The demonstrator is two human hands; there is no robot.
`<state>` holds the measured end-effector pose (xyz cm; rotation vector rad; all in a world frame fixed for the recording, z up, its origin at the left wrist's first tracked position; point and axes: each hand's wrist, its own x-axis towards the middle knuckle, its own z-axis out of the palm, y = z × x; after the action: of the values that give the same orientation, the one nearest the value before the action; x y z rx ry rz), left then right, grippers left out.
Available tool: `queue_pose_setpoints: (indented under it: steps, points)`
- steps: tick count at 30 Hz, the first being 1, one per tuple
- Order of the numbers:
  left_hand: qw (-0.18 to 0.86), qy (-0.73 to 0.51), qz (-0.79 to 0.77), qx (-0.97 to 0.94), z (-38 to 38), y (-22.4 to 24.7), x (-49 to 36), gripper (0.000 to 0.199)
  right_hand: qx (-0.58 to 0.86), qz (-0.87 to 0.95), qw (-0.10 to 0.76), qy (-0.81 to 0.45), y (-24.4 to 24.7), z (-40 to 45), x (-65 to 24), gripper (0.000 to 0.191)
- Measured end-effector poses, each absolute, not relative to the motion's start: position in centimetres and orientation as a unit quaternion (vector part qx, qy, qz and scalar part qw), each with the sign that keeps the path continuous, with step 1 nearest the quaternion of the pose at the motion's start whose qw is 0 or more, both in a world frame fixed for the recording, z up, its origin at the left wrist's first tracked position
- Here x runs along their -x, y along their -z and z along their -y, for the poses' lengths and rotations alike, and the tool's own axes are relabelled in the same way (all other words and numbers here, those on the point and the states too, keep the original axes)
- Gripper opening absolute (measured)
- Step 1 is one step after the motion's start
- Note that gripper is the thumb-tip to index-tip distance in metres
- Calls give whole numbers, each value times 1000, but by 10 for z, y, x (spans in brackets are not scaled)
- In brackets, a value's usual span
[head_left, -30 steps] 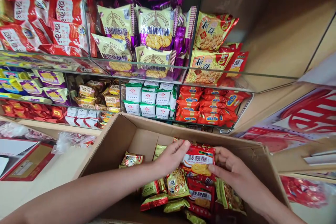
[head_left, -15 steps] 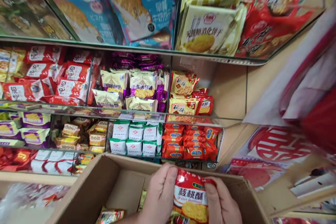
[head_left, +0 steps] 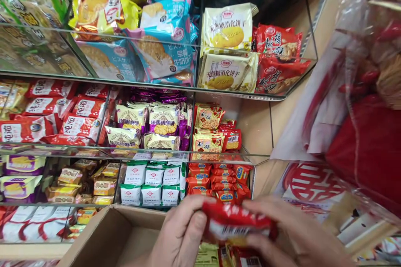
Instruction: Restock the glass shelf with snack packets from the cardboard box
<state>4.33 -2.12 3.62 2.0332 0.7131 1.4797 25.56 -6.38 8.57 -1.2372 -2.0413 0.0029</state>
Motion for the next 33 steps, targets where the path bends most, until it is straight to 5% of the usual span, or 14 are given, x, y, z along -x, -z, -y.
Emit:
queue_pose_setpoints:
  steps: [3,5,10,15,19,24,33]
  points:
    - [111,-559,-230,-788,6,-58,-35,31,515,733,396,201,-127,40,-272,23]
    - [3,-536,-162,-829,-10,-81,-37,34,568,701,343,262,-150,16,-277,22]
    - [-124,-317,-275,-899,-54,-139,-68,46,679,708,86,176,-176,-53,-265,20]
    - [-125,-124,-405,-897,-67,-158,-93,53,693,714,23,101,-171,-91,-253,29]
    - [-148,-99,-415,-892,-64,-155,-95,50,710,701,15,61,-160,-97,-253,38]
    - [-190,-114,-406,-887,-62,-147,-93,46,719,691,64,36,-150,-97,-251,76]
    - [-243,-160,-387,-875,-63,-136,-91,45,715,694,86,18,-145,-105,-249,73]
